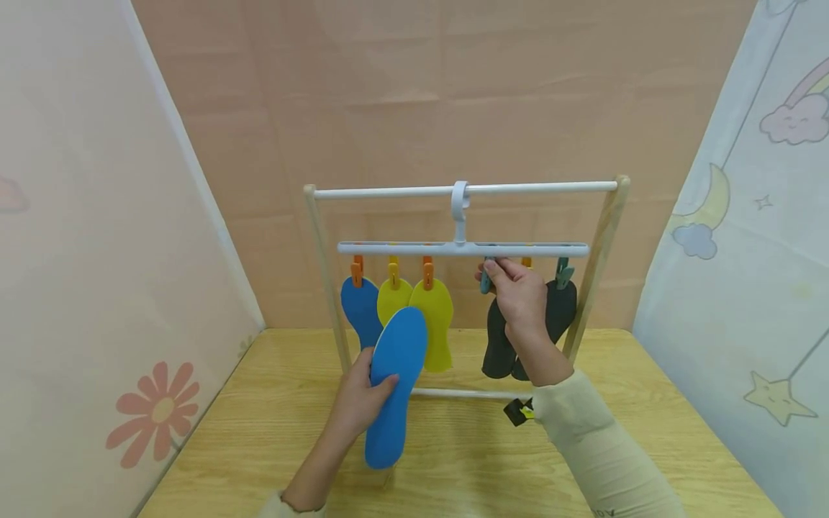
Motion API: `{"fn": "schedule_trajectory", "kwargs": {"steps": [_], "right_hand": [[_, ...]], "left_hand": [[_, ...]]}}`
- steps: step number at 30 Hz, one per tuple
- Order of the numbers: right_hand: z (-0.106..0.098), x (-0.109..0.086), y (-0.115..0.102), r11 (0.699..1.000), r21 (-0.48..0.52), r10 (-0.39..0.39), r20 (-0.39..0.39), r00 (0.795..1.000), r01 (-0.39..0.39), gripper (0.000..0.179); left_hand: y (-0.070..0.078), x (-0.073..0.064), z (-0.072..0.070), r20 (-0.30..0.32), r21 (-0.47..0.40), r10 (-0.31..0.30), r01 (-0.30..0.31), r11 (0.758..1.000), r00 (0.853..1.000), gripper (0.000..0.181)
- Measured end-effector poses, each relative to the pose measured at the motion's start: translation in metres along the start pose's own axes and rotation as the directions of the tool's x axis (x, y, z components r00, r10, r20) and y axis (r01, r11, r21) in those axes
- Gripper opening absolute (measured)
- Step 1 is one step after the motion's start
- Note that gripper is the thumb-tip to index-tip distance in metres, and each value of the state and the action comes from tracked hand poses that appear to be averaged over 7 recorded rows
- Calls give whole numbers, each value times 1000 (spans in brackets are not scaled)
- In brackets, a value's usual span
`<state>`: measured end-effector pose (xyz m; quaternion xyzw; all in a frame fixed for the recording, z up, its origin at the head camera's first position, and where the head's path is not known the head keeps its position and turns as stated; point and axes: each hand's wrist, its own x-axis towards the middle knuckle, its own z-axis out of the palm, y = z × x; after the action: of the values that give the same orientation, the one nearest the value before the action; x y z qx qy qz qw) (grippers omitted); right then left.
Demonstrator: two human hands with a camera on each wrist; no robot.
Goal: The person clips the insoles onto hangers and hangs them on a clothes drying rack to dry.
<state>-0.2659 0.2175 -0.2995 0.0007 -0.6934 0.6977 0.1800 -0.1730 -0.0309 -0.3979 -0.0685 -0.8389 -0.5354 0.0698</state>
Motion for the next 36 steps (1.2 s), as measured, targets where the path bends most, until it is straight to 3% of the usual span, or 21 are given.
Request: {"fn": "schedule_trajectory", "kwargs": {"steps": [29, 36], "right_hand": [[-1, 0, 2, 1000, 16, 4, 8, 1000, -4, 35], [-2, -1, 2, 1000, 17, 1, 15, 1000, -2, 37]], "left_hand": [[14, 7, 21, 19, -24, 32, -31, 999, 999, 35], [16, 11, 28, 30, -38, 35, -34, 999, 999, 41]]}}
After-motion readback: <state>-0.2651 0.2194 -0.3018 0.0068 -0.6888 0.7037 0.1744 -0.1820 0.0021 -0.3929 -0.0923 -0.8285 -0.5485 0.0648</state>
